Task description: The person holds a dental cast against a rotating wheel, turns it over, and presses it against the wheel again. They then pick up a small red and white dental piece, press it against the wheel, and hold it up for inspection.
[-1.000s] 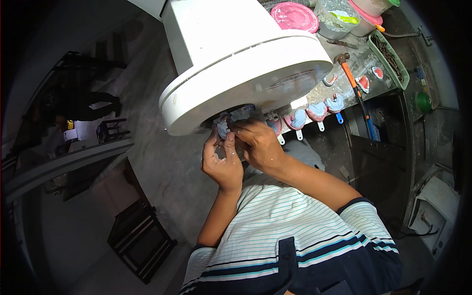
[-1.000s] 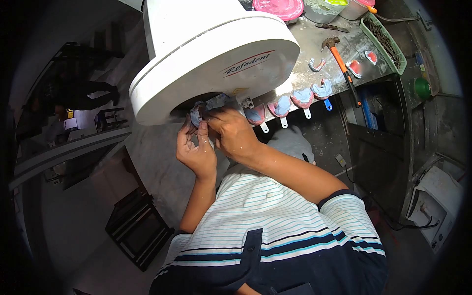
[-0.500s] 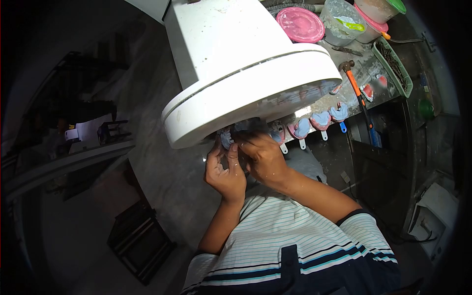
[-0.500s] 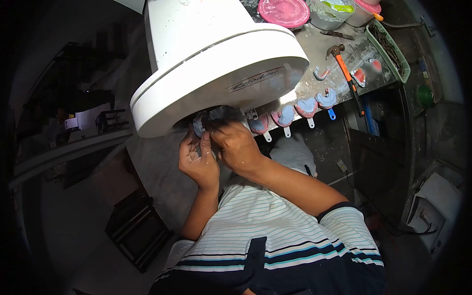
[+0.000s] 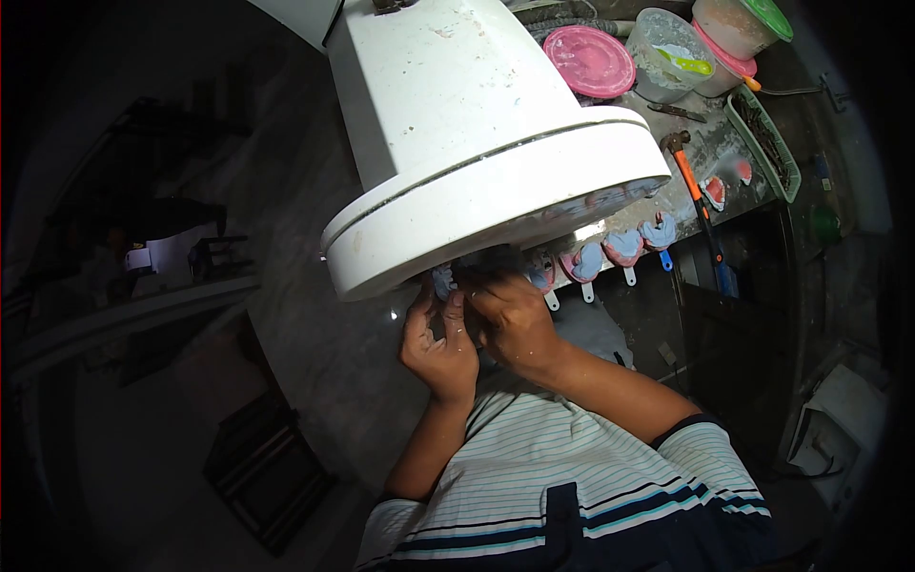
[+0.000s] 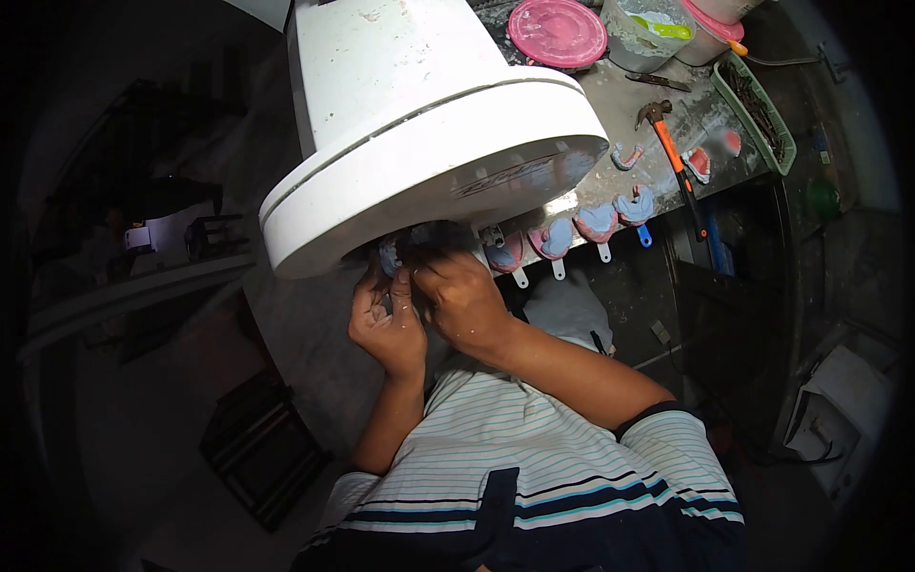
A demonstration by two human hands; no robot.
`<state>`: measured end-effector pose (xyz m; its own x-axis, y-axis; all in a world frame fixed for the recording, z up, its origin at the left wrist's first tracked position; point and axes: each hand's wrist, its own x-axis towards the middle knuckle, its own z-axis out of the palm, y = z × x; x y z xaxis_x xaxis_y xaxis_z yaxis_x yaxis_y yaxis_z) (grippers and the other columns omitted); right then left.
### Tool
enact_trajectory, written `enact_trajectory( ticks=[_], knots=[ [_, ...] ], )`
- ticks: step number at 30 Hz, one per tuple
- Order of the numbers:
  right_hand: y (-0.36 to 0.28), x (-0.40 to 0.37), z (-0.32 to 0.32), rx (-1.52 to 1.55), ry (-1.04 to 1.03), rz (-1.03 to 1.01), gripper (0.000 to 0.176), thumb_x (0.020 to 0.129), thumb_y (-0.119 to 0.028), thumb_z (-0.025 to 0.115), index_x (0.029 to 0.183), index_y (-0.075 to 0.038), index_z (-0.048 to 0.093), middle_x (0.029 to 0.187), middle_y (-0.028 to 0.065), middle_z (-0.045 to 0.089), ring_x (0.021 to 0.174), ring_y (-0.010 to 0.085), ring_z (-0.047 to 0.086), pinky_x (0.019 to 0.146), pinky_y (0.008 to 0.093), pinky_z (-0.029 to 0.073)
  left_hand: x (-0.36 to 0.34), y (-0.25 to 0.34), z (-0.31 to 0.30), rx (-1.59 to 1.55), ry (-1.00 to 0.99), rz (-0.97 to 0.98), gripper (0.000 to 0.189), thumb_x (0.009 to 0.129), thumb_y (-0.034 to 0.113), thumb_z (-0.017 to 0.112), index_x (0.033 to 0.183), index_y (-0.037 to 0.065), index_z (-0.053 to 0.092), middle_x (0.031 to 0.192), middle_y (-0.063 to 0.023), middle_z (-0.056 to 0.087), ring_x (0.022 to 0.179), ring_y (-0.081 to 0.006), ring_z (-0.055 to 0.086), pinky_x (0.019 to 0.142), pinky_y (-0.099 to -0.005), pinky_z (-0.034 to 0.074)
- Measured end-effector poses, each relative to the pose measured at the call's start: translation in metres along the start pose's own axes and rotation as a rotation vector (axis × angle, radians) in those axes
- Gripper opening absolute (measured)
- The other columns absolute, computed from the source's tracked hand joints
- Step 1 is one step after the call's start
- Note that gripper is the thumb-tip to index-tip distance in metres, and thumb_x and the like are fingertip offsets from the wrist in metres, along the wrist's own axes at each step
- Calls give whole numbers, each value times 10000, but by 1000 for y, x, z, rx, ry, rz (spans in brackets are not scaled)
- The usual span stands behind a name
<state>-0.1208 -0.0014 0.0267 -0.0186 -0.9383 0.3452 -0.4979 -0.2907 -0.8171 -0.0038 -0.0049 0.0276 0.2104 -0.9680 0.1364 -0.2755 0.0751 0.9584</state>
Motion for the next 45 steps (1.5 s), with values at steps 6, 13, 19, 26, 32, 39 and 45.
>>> enact_trajectory(
  ticks=[6, 13, 19, 26, 32, 39, 45],
  knots=[
    [3, -1, 1, -32, -7, -39, 541, 610, 30, 726, 1150, 26, 707, 1191, 187, 709, 1011, 359, 680, 889, 424, 553, 2, -10, -6, 16, -17, 18, 348, 953, 78, 762, 1224, -120, 674, 1086, -198, 752, 967, -222, 730, 870, -343, 576],
    [9, 0, 3, -19, 7, -84, 417, 709, 31, 718, 1125, 13, 715, 1159, 177, 716, 982, 364, 677, 872, 436, 545, 6, -14, -9, 50, -38, 102, 354, 962, 20, 733, 1258, -148, 635, 1101, -180, 736, 968, -186, 711, 865, -297, 560],
    [13, -3, -16, 16, -183, -129, 318, 764, 20, 749, 1081, 2, 727, 1082, 154, 728, 973, 356, 673, 857, 437, 538, 13, -2, -27, 272, -159, 366, 324, 956, 22, 721, 1249, -108, 671, 1134, -189, 741, 1011, -233, 709, 938, -346, 541],
    [19, 9, -13, -104, 91, -70, 311, 757, -51, 836, 1050, -33, 735, 998, 147, 738, 894, 348, 702, 791, 420, 568, 18, -19, -25, 187, -123, 340, 284, 940, 33, 716, 1214, -43, 709, 1109, -204, 745, 1012, -337, 729, 894, -407, 556],
    [25, 22, 3, -151, 88, -119, 138, 818, -142, 757, 893, -30, 724, 870, 127, 696, 806, 338, 673, 712, 438, 559, 19, -17, -22, 167, -22, 357, 248, 920, 62, 756, 1146, -33, 722, 1044, -184, 736, 941, -334, 715, 855, -405, 555],
    [22, 21, -5, -207, 43, -145, 202, 796, -71, 773, 996, -42, 774, 920, 115, 737, 807, 294, 703, 715, 400, 579, 8, -19, -27, 398, -38, 430, 307, 816, 88, 864, 1049, -47, 717, 1036, -179, 699, 929, -356, 690, 832, -430, 546],
    [23, 19, 3, -207, 170, -158, 155, 796, -98, 740, 934, -32, 721, 858, 124, 681, 801, 311, 676, 702, 420, 565, 18, -22, -22, 341, 2, 322, 296, 792, 113, 889, 978, -52, 729, 949, -142, 721, 839, -289, 674, 786, -385, 528]
  ],
)
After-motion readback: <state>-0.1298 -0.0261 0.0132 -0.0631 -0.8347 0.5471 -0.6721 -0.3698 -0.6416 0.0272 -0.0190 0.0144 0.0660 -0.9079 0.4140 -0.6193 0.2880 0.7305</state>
